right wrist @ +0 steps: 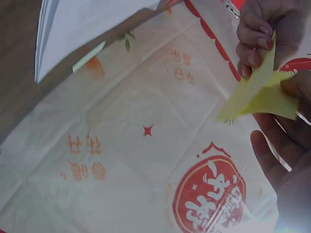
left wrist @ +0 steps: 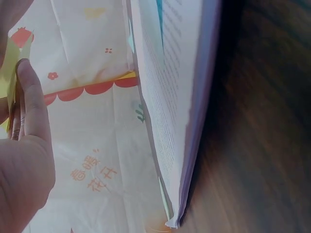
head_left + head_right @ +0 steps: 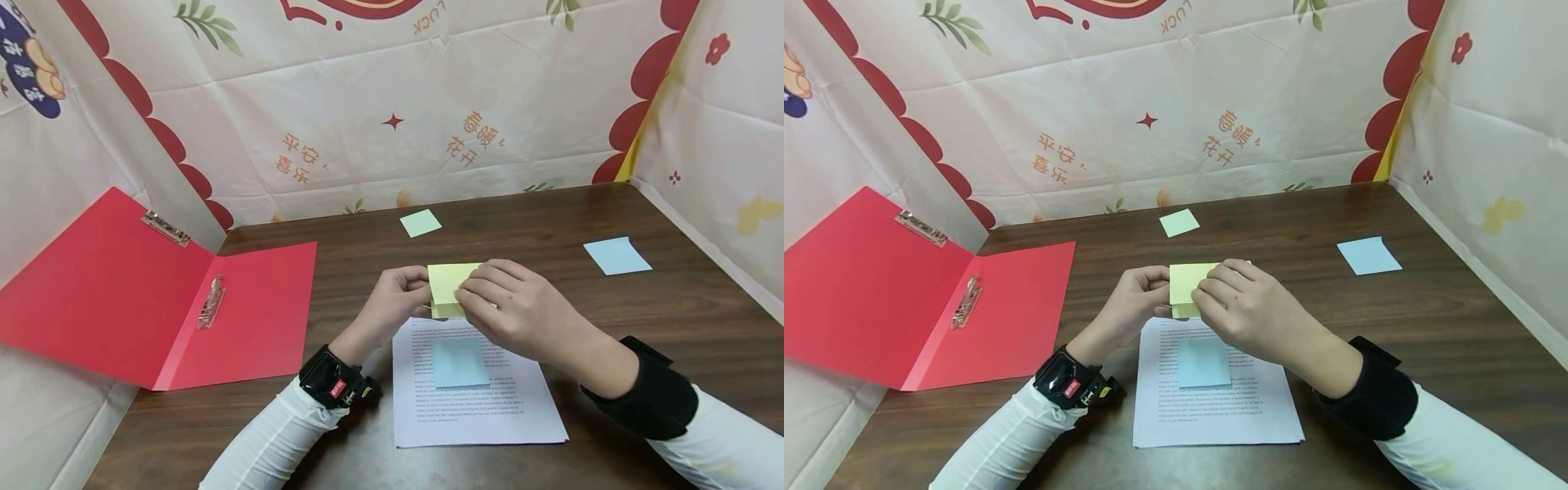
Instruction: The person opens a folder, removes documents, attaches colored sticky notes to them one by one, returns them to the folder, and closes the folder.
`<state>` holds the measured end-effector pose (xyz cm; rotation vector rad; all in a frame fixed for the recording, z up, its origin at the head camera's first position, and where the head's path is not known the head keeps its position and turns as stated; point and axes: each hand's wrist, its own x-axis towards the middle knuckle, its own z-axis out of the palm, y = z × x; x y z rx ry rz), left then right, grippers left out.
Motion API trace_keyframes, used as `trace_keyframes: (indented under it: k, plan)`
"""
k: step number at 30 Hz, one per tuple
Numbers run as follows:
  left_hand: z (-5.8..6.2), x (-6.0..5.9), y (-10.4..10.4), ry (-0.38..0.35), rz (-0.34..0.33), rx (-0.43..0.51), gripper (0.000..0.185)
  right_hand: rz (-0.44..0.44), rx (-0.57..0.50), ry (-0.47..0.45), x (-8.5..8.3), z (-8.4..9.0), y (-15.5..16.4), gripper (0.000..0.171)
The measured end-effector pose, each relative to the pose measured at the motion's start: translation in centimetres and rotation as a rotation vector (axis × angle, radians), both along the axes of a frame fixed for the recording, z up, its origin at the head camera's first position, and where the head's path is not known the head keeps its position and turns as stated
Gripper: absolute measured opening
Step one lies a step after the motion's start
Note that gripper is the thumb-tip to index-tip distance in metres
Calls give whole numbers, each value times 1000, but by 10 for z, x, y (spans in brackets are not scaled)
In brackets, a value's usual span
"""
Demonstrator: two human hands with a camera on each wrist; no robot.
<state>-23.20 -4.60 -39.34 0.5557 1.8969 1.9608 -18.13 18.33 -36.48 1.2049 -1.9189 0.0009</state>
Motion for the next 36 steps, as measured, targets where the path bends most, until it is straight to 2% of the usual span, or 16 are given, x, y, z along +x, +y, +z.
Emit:
trace_keyframes:
  k: [2, 4, 5, 9, 12, 16, 20, 24, 30, 32, 34, 36]
  plan:
    - [-1, 1, 2, -12, -21, 3, 32, 15, -11, -5, -1, -2, -1, 30]
    - [-1, 2, 4, -22, -43, 5, 36, 28, -31, -24, -1, -4, -1, 15]
    - [-1, 2, 5, -23, -53, 3, 37, 31, -38, -38, -1, -5, -2, 13]
    - [-1, 2, 8, -19, -62, -17, 37, 34, -96, -111, 0, -3, -2, 38]
    - [-3, 2, 9, -39, -60, -43, 34, 10, -189, -183, 0, 1, 1, 40]
    - [-3, 4, 11, -73, -78, -69, 33, -51, -362, -297, 0, 10, 8, 33]
    - [0, 7, 12, -74, -82, -78, 33, -115, -533, -425, 0, 17, 15, 24]
    - [0, 8, 12, -84, -64, -83, 32, -177, -659, -504, 0, 21, 17, 20]
    - [-1, 6, 10, -107, -18, -69, 32, -262, -782, -517, -1, 26, 24, 18]
    - [1, 4, 7, -101, 24, -76, 31, -275, -814, -495, -3, 28, 27, 16]
    - [4, 0, 4, -98, 82, -81, 31, -281, -801, -436, -4, 29, 31, 13]
    - [7, -6, -2, -94, 146, -72, 30, -270, -699, -349, -5, 28, 35, 10]
